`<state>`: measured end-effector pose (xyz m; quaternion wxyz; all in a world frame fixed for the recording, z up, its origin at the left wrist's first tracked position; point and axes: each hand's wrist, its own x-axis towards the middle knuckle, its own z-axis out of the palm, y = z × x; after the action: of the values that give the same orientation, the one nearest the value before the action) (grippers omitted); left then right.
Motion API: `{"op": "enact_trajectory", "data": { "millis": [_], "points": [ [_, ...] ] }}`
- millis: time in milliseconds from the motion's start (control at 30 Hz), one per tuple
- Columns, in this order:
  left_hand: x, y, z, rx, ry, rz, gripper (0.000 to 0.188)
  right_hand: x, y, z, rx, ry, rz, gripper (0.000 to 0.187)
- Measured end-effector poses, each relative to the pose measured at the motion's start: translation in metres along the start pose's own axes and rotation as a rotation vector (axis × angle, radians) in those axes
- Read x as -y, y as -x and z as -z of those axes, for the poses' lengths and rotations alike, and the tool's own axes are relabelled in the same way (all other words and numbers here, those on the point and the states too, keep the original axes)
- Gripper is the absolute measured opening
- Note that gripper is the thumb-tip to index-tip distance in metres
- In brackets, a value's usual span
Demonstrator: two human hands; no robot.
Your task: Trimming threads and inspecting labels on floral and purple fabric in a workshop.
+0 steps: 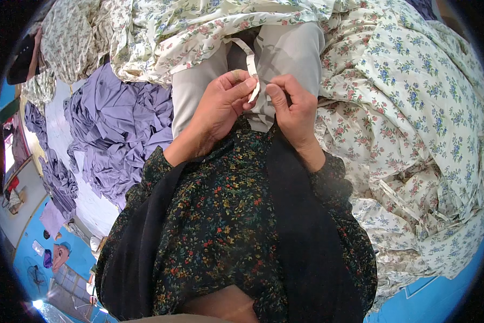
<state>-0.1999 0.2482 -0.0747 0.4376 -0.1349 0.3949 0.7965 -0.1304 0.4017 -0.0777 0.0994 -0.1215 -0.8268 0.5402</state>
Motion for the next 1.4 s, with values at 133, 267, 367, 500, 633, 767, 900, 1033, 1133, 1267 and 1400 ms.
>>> {"op": "enact_trajectory", "data": {
  "millis": [133,267,367,500,633,767,900,1033,1133,1267,1400],
  "points": [
    [0.003,-0.004,0.002,-0.103,-0.196,-0.103,0.011,-0.001,0.001,0.003,0.077,-0.410,-0.281,0.014],
    [0.005,-0.004,0.003,-0.158,-0.232,-0.134,0.010,0.021,-0.005,-0.002,0.097,-0.635,-0.526,0.022],
    [0.005,-0.006,0.007,-0.042,-0.100,-0.086,0.011,0.015,-0.006,0.003,0.117,-0.740,-0.568,0.025],
    [0.006,-0.009,0.012,0.076,-0.128,0.014,0.015,0.019,-0.009,0.003,0.127,-0.825,-0.612,0.022],
    [0.009,-0.011,0.011,0.054,-0.140,-0.002,0.016,0.007,-0.008,0.012,0.223,-0.865,-0.624,0.017],
    [0.010,-0.011,0.014,0.039,-0.106,-0.047,0.015,0.012,-0.009,0.013,0.179,-0.524,-0.470,0.009],
    [0.011,-0.011,0.013,0.043,-0.128,-0.028,0.013,0.004,-0.010,0.010,0.220,-0.454,-0.364,0.010],
    [0.009,-0.009,0.009,0.085,-0.038,0.063,0.012,-0.008,-0.007,0.013,0.243,-0.632,-0.475,0.011],
    [0.008,-0.008,0.012,0.096,0.056,0.102,0.012,-0.010,-0.006,0.017,0.131,-0.964,-0.602,0.014],
    [0.008,-0.009,0.013,0.093,0.111,0.102,0.013,-0.010,-0.001,0.022,0.101,-0.610,-0.489,0.017],
    [0.009,-0.008,0.010,0.067,0.158,0.099,0.013,-0.006,0.008,0.017,0.146,-0.306,-0.278,0.025]
  ]
}}
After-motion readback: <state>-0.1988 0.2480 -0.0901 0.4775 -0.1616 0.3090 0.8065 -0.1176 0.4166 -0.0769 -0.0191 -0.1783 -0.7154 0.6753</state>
